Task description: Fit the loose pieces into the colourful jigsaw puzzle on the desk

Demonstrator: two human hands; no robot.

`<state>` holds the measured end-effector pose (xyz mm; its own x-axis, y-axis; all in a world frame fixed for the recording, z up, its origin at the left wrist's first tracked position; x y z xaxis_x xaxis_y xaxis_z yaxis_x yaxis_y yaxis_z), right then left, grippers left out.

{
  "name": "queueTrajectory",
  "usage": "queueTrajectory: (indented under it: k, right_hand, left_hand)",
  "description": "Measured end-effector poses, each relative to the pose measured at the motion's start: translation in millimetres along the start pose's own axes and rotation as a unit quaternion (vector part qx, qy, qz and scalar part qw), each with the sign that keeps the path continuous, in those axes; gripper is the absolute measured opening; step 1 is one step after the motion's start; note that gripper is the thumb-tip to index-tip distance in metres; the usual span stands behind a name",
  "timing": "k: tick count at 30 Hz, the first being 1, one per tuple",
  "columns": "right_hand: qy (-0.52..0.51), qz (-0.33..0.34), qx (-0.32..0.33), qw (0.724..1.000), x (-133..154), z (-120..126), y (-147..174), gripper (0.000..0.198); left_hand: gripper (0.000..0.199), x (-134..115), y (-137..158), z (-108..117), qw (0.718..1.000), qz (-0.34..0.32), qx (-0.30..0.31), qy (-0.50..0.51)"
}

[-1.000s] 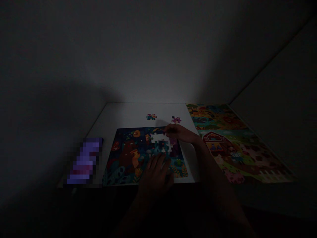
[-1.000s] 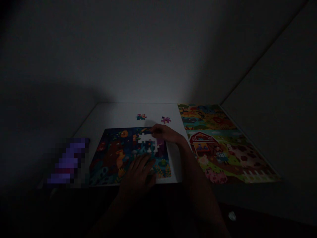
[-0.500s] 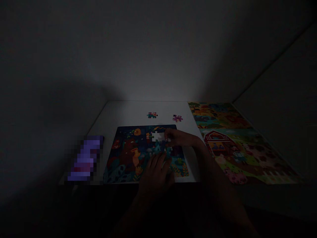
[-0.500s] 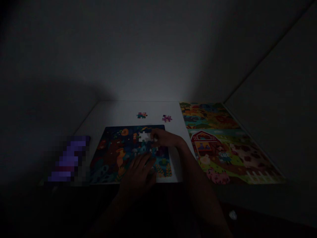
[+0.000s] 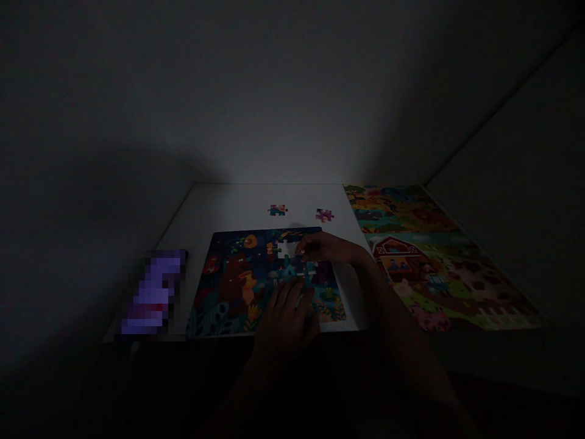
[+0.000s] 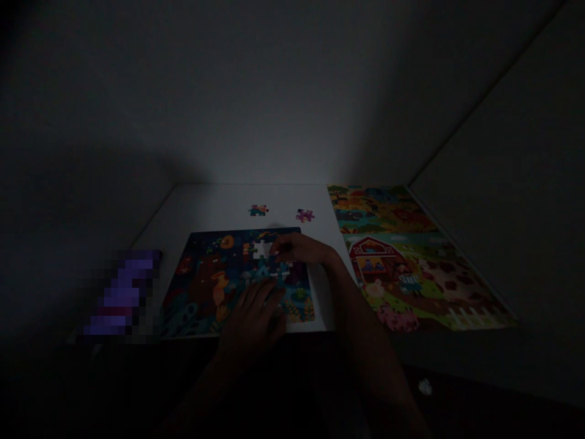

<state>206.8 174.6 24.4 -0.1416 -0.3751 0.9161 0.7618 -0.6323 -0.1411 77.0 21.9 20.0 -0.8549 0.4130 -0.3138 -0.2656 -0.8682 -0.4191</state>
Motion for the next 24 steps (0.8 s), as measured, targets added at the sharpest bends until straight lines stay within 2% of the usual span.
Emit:
queueTrajectory:
  k: [5,12,19,24]
  right_hand:
    - [-0.019,-0.012,0.031,0.999,-0.1,-2.4,0.5,0.018]
    - [-0.055,-0.025,0.031,0.998,3.6,-2.5,0.8,0.015]
    - [-0.122,-0.052,-0.018,0.991,0.6,1.1,1.5,0.027]
    - [-0.123,-0.025,-0.067,0.990,-3.0,7.4,0.6,0.047]
  left_hand:
    - [0.033,0.7,0.0,0.6,1.000,-0.004,-0.001,0.007]
    - [0.033,0.8,0.5,0.4,1.000,-0.006,-0.008,0.003]
    - [0.032,1.3,2.0,-0.6,1.000,-0.010,-0.017,-0.001]
    - [0.033,2.2,3.1,-1.5,1.000,-0.012,-0.025,-0.001]
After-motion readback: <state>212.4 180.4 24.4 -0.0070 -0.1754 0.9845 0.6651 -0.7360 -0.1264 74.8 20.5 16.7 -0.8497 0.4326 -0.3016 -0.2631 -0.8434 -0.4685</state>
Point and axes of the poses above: each hand's wrist, its own y-axis away from the middle knuckle, its own z-axis out of the back of the hand, x = y × z, the point moved 5 cm from there along -y, towards the middle knuckle, and after that the axes turned 13 degrees about z, right-handed, at the moved point
